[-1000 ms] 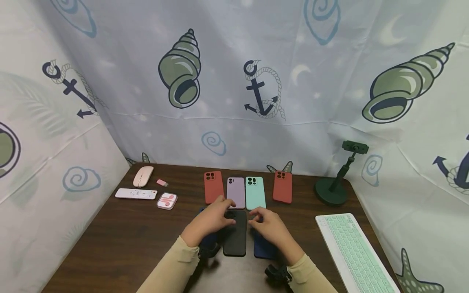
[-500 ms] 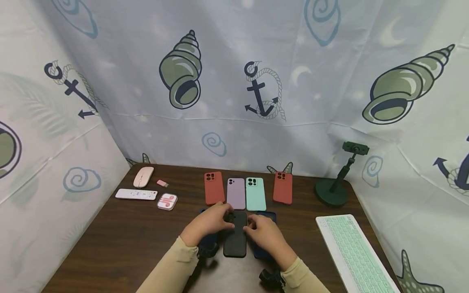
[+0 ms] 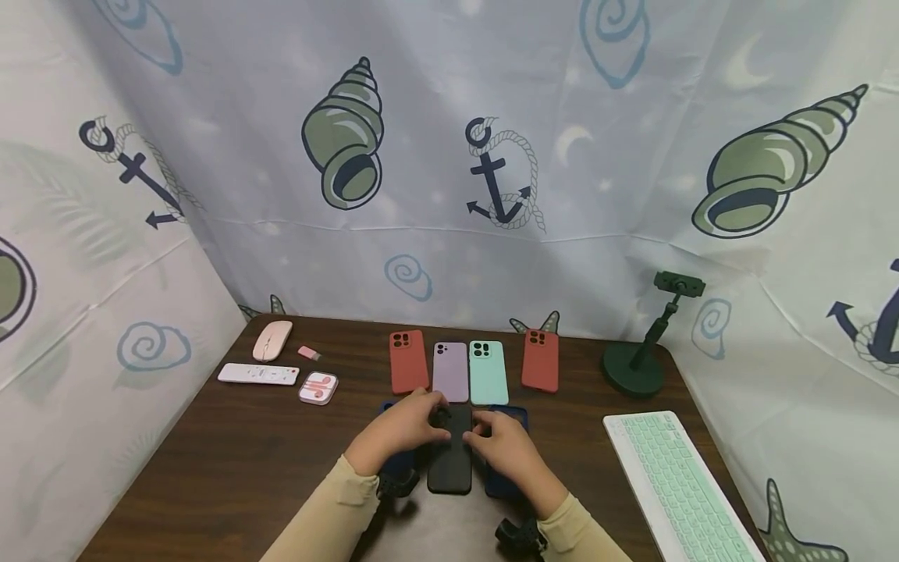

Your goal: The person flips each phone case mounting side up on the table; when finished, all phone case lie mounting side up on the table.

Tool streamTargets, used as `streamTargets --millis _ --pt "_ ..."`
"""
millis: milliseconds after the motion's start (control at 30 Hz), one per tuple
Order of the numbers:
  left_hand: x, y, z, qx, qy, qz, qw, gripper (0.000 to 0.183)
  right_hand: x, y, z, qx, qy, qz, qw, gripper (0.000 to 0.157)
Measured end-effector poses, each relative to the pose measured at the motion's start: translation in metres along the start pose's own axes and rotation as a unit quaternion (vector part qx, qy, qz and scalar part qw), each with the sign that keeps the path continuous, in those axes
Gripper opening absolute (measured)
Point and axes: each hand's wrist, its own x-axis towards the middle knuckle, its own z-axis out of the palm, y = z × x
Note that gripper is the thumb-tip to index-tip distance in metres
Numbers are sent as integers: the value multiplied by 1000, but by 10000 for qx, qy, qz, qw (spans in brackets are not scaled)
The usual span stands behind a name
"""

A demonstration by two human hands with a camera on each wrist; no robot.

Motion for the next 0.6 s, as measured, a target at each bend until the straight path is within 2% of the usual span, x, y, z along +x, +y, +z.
streamTargets --millis 200,433,600 --pt "-1 1 -2 -101 46 39 9999 52 2 1 -2 -30 371 -331 9988 41" --pt "-4 6 -5 -268 52 54 9996 52 1 0 -4 281 279 -404 9984 45" --pt "-6 6 -4 -542 13 106 9985 65 -1 -2 -5 509 180 -427 9976 47"
